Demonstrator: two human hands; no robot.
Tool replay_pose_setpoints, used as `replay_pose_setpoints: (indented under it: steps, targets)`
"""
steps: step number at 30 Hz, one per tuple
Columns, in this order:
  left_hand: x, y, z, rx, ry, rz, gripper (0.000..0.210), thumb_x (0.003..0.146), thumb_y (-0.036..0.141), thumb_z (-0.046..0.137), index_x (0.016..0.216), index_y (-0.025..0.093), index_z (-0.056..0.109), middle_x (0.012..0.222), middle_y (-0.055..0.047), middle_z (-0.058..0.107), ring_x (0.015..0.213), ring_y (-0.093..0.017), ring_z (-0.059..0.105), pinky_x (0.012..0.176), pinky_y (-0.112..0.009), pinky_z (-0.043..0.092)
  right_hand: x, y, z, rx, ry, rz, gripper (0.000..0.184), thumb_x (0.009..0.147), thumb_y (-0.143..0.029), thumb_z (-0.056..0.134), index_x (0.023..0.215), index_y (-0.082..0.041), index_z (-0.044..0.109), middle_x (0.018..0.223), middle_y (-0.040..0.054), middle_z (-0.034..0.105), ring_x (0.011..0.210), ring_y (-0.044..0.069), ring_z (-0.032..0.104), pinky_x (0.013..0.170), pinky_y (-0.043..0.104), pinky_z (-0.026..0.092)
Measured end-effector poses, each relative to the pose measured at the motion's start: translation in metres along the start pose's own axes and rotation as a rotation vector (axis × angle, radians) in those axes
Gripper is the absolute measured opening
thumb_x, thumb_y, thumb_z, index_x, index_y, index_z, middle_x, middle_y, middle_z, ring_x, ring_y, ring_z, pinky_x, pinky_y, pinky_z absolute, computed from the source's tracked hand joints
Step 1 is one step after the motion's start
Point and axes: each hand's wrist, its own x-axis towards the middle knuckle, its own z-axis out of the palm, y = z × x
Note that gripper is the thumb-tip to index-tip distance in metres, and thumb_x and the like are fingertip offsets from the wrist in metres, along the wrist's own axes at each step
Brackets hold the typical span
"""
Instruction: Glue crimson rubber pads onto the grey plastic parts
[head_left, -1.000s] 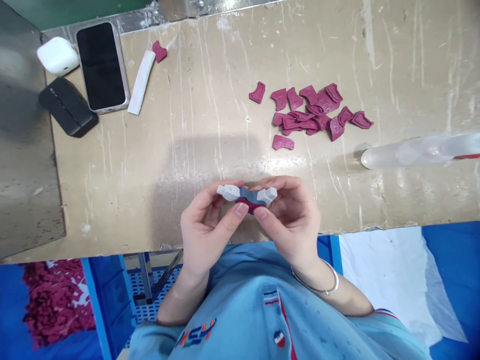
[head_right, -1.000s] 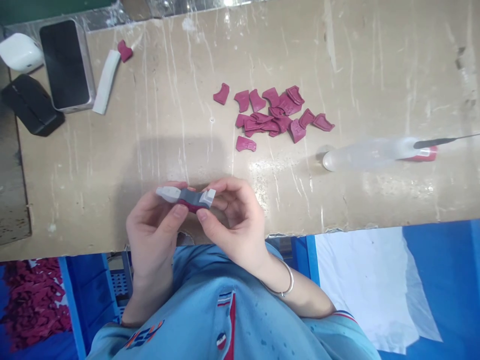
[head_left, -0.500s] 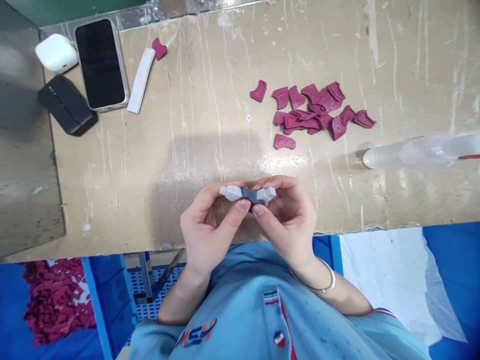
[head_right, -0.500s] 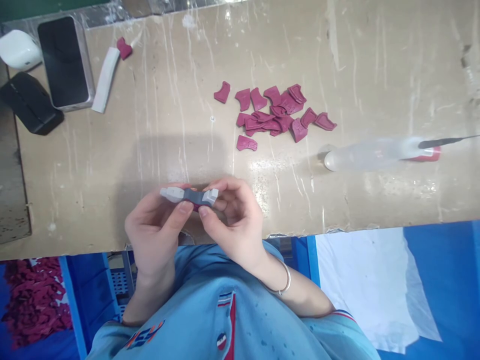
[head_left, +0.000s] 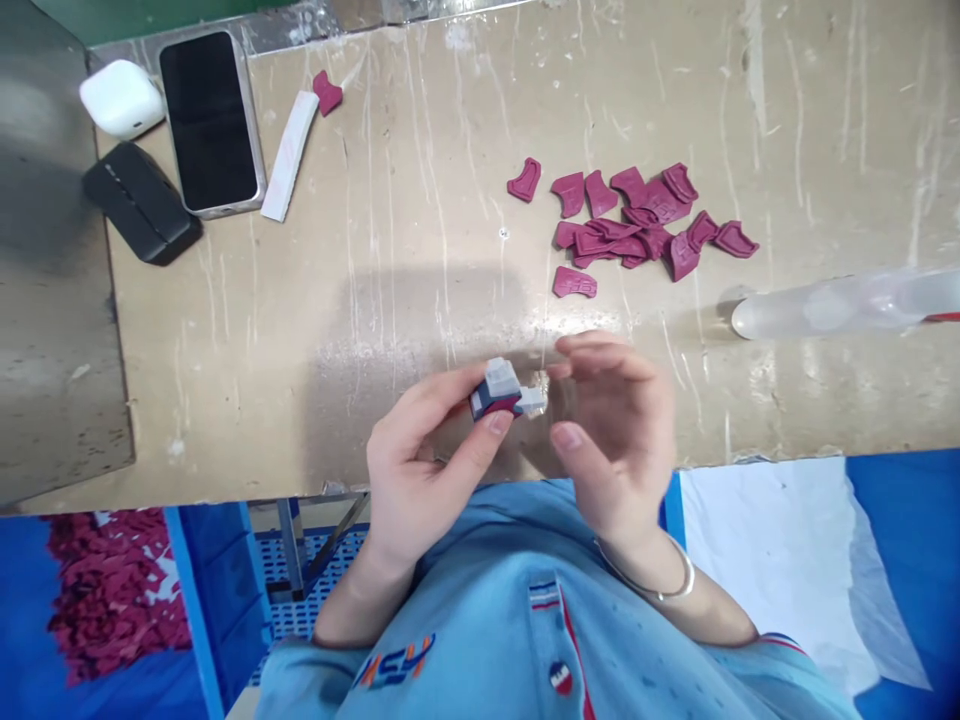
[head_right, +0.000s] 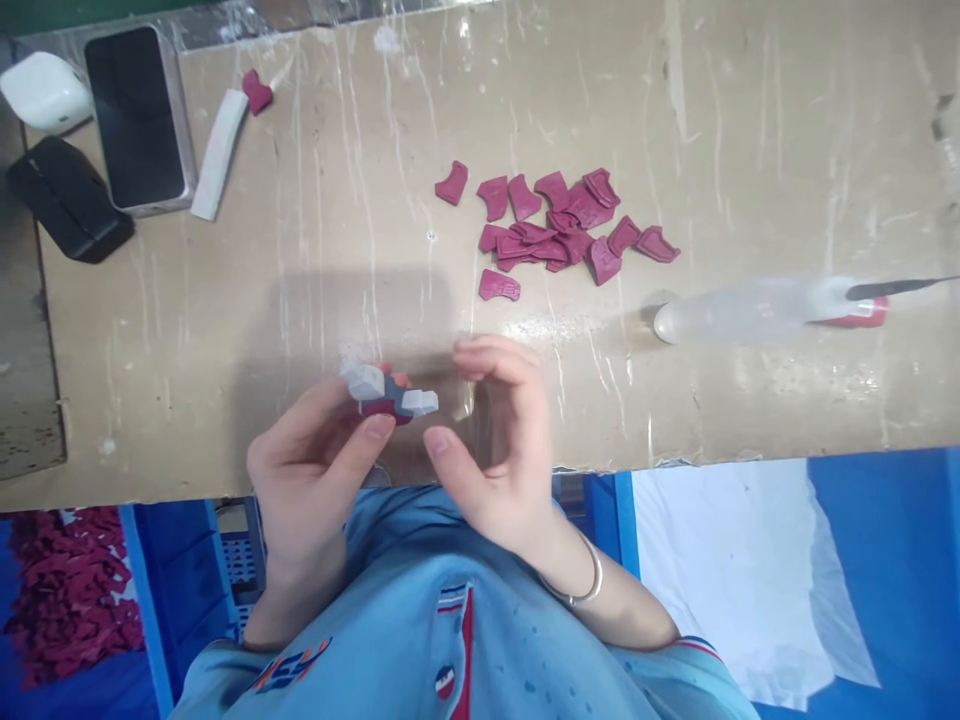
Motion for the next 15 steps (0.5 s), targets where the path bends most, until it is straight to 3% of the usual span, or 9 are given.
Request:
replay_pose_setpoints:
  steps: [2,5,9,15]
  targets:
    - [0.001,0.003,-0.002,0.089,-0.054,0.057,0.032,0.093,0.018,0.078,0.121,0.031,0.081,0.113,-0.001,0.082,0.103,-0.017,0.078,0.092,-0.027,0.065,0.008,-0.005,-0.007,-0.129,-0.083,-0.039,0.034,0.090,-0.025,0.077,0.124,-0.032,0.072,0.124,0.0051,0.069,0.123,0.025,0.063,0.104,0.042,0.056]
    - [0.001,0.003,-0.001,0.146,-0.084,0.078,0.039,0.092,0.015,0.076,0.128,0.030,0.077,0.118,-0.003,0.081,0.108,-0.019,0.078,0.097,-0.030,0.065,0.016,-0.008,-0.012,-0.176,-0.238,0.037,0.033,0.089,-0.018,0.076,0.119,-0.031,0.075,0.113,0.0038,0.075,0.104,0.023,0.070,0.089,0.040,0.060]
    - [-0.001,0.001,0.002,0.004,-0.050,-0.021,0.036,0.092,0.016,0.078,0.126,0.025,0.072,0.117,-0.005,0.080,0.112,-0.020,0.079,0.097,-0.030,0.066,0.018,-0.006,-0.009,-0.115,-0.141,0.107,0.020,0.087,-0.014,0.076,0.102,-0.027,0.077,0.096,0.0013,0.078,0.085,0.019,0.073,0.077,0.034,0.063]
    - [0.001,-0.003,0.006,-0.196,0.034,-0.017,0.038,0.086,0.005,0.080,0.109,0.026,0.059,0.108,0.001,0.082,0.104,-0.016,0.081,0.091,-0.025,0.068,0.014,-0.003,-0.003,-0.067,-0.090,0.131,0.023,0.083,-0.010,0.076,0.099,-0.027,0.072,0.095,0.0000,0.078,0.084,0.017,0.076,0.076,0.031,0.065]
